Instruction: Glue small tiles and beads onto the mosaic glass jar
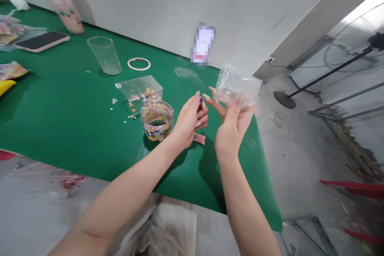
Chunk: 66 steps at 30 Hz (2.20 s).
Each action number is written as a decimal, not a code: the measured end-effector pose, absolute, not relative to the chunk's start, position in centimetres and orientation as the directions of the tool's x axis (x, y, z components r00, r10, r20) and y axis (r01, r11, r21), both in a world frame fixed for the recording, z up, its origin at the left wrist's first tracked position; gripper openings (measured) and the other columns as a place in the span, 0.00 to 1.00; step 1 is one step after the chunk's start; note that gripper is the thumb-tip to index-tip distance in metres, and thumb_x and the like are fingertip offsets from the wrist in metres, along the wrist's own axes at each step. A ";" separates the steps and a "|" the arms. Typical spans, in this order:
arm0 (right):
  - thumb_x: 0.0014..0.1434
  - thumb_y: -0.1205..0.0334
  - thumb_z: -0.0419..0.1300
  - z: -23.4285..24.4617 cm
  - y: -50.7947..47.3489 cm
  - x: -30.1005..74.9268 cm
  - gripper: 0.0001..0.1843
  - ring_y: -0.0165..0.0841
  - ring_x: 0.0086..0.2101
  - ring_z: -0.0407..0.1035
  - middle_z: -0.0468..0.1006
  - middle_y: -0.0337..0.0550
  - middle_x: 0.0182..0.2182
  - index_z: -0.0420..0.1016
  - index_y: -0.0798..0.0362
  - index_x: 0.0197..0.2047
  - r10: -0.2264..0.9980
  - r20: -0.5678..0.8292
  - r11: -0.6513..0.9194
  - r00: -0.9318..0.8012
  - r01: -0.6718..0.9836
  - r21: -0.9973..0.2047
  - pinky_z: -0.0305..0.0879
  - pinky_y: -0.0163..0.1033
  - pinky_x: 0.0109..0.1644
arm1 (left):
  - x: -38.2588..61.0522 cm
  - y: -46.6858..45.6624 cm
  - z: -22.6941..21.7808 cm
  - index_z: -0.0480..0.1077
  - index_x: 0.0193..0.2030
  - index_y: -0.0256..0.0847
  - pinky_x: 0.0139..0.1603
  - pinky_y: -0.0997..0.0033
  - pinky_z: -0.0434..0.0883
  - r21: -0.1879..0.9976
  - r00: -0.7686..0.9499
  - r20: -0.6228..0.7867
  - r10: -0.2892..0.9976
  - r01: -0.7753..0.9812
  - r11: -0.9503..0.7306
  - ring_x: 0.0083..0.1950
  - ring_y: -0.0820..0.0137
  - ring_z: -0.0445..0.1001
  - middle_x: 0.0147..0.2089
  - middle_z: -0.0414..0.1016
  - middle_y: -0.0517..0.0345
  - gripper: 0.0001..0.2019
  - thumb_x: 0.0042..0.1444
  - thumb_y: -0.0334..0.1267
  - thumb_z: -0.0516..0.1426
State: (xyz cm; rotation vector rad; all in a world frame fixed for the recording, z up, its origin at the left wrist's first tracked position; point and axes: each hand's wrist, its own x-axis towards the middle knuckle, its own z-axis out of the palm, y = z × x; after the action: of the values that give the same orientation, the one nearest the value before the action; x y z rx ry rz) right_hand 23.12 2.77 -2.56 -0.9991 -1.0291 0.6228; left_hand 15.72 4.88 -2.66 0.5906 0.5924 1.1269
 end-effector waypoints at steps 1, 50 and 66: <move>0.67 0.55 0.46 -2.6 2.7 23.0 0.10 0.39 0.44 0.78 0.76 0.49 0.48 0.54 0.45 0.50 0.822 0.403 0.422 0.403 0.045 -0.905 0.75 0.51 0.51 | 15.8 4.9 -2.7 0.54 0.25 0.41 0.16 0.82 0.47 0.714 0.277 -0.129 0.952 -0.640 0.283 0.14 0.83 0.46 0.17 0.48 0.72 0.19 0.68 0.45 0.47; 0.58 0.61 0.63 -3.6 4.0 25.5 0.06 0.39 0.35 0.79 0.80 0.43 0.36 0.75 0.47 0.40 0.684 0.548 0.580 0.482 0.097 -0.809 0.77 0.44 0.35 | 16.4 5.3 -4.5 0.63 0.24 0.40 0.18 0.79 0.50 0.925 -0.006 0.125 0.992 -0.360 -0.119 0.17 0.79 0.47 0.17 0.49 0.70 0.21 0.67 0.47 0.48; 0.52 0.62 0.69 -3.4 3.7 26.2 0.04 0.37 0.32 0.78 0.83 0.38 0.30 0.81 0.46 0.34 0.787 0.569 0.512 0.237 0.261 -0.818 0.77 0.45 0.35 | 15.2 5.5 -3.8 0.61 0.22 0.39 0.18 0.78 0.52 0.893 -0.073 0.005 0.997 -0.449 -0.037 0.17 0.81 0.50 0.18 0.56 0.68 0.22 0.67 0.45 0.49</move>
State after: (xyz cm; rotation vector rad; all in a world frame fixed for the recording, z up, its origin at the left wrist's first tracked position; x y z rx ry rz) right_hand 26.23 3.71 -3.41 -1.0235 -1.3267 0.4640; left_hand 15.22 5.52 -3.76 0.8382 0.8952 1.4605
